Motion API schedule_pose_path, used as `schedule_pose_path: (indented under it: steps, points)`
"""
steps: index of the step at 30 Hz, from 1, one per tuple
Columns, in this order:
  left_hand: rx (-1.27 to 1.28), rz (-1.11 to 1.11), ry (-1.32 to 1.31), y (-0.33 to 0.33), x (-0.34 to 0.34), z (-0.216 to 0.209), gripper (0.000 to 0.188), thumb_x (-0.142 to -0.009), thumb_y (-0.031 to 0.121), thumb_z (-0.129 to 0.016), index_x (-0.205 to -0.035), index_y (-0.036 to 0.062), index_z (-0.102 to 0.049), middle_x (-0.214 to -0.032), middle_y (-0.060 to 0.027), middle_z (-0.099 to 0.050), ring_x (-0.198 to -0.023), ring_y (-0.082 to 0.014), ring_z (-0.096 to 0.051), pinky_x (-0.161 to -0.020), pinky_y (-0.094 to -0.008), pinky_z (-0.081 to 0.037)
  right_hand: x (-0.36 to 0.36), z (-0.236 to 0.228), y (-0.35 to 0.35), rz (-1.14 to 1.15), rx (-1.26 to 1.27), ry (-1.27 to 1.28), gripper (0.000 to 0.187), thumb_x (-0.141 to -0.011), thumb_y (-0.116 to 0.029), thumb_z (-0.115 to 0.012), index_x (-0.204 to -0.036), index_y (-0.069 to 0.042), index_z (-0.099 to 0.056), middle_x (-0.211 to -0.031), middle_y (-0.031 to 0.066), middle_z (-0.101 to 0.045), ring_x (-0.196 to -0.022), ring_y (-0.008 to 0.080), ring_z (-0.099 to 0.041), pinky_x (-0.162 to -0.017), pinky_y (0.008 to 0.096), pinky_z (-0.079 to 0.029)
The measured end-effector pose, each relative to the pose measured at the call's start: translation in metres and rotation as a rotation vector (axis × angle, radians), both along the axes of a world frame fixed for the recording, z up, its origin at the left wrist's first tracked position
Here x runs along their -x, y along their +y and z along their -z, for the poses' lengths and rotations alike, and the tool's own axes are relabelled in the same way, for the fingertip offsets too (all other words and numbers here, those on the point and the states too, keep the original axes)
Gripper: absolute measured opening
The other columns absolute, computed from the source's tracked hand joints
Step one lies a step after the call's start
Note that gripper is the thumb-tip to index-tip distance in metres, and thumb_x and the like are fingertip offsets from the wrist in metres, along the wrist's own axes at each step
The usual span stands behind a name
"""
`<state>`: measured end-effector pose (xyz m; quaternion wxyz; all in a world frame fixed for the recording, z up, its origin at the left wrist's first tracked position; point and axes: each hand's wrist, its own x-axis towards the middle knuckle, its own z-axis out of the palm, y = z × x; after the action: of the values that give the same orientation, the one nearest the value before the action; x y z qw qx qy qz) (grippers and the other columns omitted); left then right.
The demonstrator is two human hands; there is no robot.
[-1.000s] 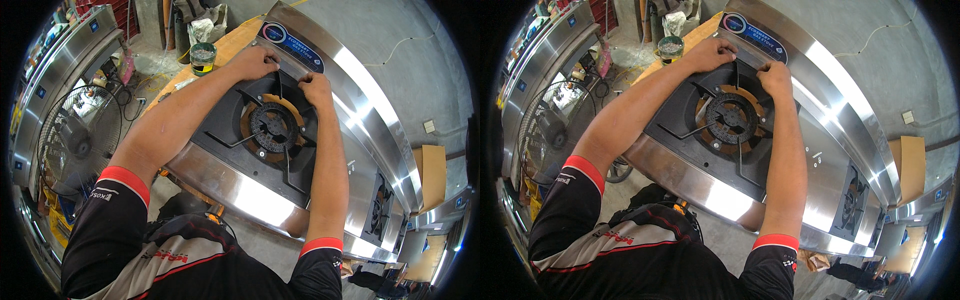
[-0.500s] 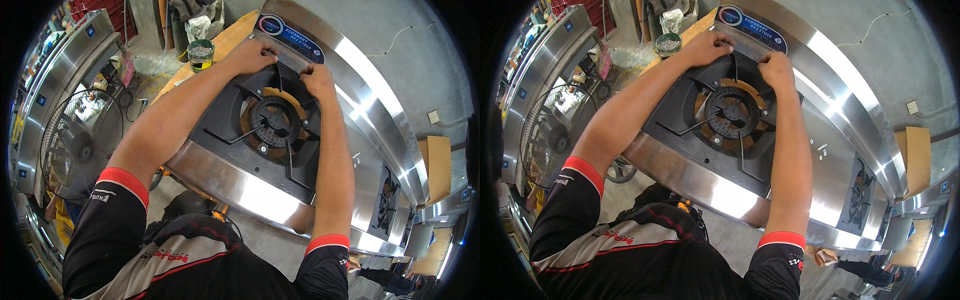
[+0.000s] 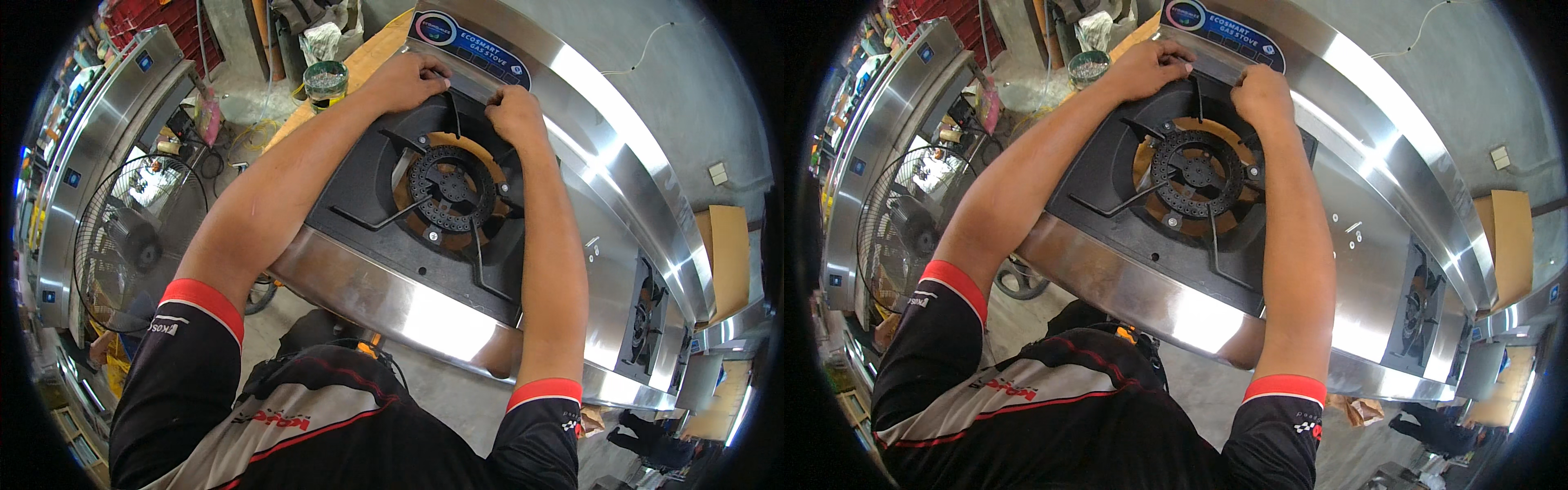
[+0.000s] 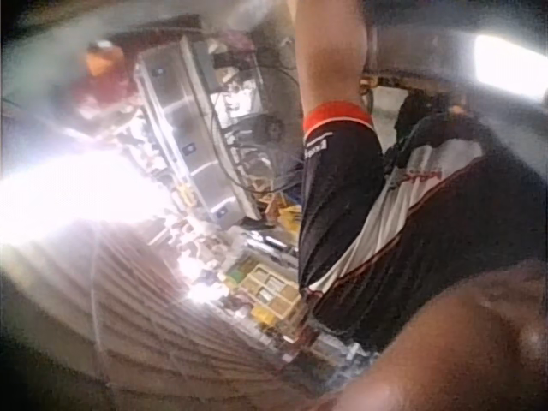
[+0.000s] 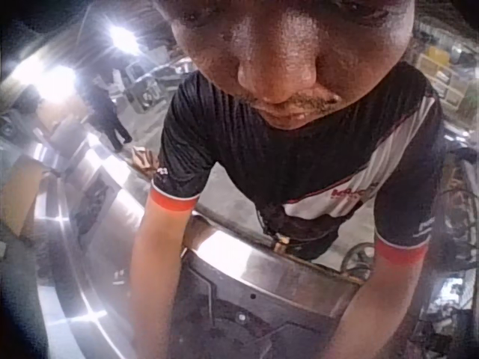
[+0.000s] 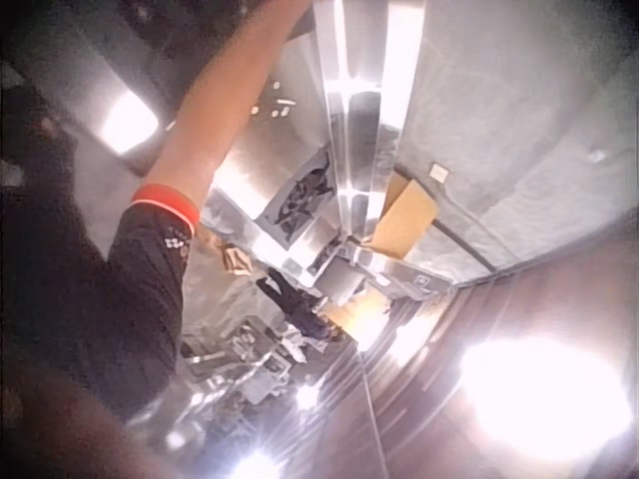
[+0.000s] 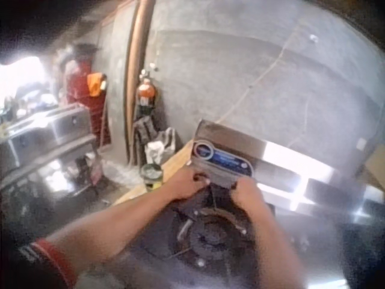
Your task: The person unpacks a cardboard box labeled 'GRANDMA'S' and removes screws and a manual. They then install the burner grates onto a stainless steel gas stove by hand, placing them over the burners and securing them with screws. The person works methodically across the stove surface, handling each grate and screw individually.
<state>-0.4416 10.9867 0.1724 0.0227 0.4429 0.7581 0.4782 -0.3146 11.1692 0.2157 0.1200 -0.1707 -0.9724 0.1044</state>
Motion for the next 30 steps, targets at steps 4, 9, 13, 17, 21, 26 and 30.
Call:
schedule_pose_path:
  steps: [4, 9, 13, 17, 21, 26, 30]
  points:
    - [-0.012, -0.007, 0.017, -0.001, -0.001, 0.0, 0.033, -0.088, 0.027, -0.07, -0.112, 0.0044, -0.071, -0.095, -0.0144, -0.073, -0.088, -0.0233, -0.07, -0.082, -0.0338, -0.054, 0.0, 0.0, 0.005, 0.018, 0.059, 0.004, 0.022, -0.078, -0.017, -0.068, -0.095, -0.005, -0.077, -0.1, 0.0223, -0.071, -0.098, 0.0366, -0.068, -0.088, 0.0414, -0.053]
    - [0.004, -0.015, 0.047, 0.001, -0.003, -0.002, 0.033, -0.088, 0.027, -0.07, -0.111, 0.0042, -0.071, -0.095, -0.0145, -0.073, -0.088, -0.0235, -0.07, -0.083, -0.0338, -0.054, -0.001, 0.008, 0.018, 0.025, 0.123, 0.022, 0.024, -0.078, -0.019, -0.072, -0.097, -0.004, -0.076, -0.096, 0.0198, -0.073, -0.093, 0.0323, -0.07, -0.086, 0.0394, -0.053]
    - [-0.004, -0.014, 0.028, 0.002, -0.003, 0.0, 0.032, -0.088, 0.027, -0.07, -0.111, 0.0044, -0.071, -0.094, -0.0141, -0.073, -0.087, -0.0229, -0.07, -0.082, -0.0338, -0.053, 0.0, 0.006, 0.021, 0.028, 0.181, -0.006, 0.024, -0.078, -0.019, -0.069, -0.097, -0.007, -0.077, -0.1, 0.0222, -0.072, -0.099, 0.0354, -0.069, -0.09, 0.0403, -0.052]
    - [-0.015, 0.011, 0.019, 0.001, -0.001, 0.0, 0.032, -0.089, 0.027, -0.069, -0.111, 0.0042, -0.071, -0.093, -0.0135, -0.073, -0.086, -0.0224, -0.07, -0.081, -0.0336, -0.053, 0.001, 0.005, 0.009, 0.021, 0.112, 0.019, 0.022, -0.079, -0.017, -0.068, -0.096, -0.006, -0.077, -0.1, 0.0218, -0.071, -0.099, 0.0358, -0.068, -0.09, 0.041, -0.052]
    - [0.01, 0.003, 0.001, -0.001, -0.002, -0.002, 0.032, -0.089, 0.027, -0.07, -0.11, 0.0039, -0.071, -0.092, -0.0133, -0.073, -0.085, -0.0222, -0.069, -0.081, -0.0333, -0.053, -0.004, 0.004, 0.006, -0.005, 0.068, 0.054, 0.021, -0.077, -0.015, -0.068, -0.094, -0.005, -0.076, -0.099, 0.0216, -0.071, -0.099, 0.0369, -0.068, -0.089, 0.0419, -0.053]
    - [0.04, -0.007, 0.015, -0.003, -0.002, -0.003, 0.032, -0.091, 0.026, -0.07, -0.117, 0.0071, -0.069, -0.096, -0.0108, -0.072, -0.089, -0.0194, -0.068, -0.083, -0.0324, -0.052, -0.008, 0.004, 0.001, -0.016, 0.026, 0.072, 0.021, -0.076, -0.014, -0.068, -0.092, -0.004, -0.076, -0.098, 0.022, -0.071, -0.098, 0.0377, -0.068, -0.089, 0.0423, -0.053]
    - [0.05, -0.014, 0.027, 0.0, -0.002, -0.003, 0.032, -0.091, 0.026, -0.069, -0.117, 0.0067, -0.069, -0.097, -0.0116, -0.072, -0.09, -0.0208, -0.068, -0.084, -0.0329, -0.052, -0.009, 0.007, 0.012, -0.008, 0.104, 0.074, 0.022, -0.076, -0.014, -0.068, -0.093, -0.004, -0.076, -0.098, 0.0227, -0.071, -0.098, 0.0373, -0.068, -0.089, 0.0421, -0.053]
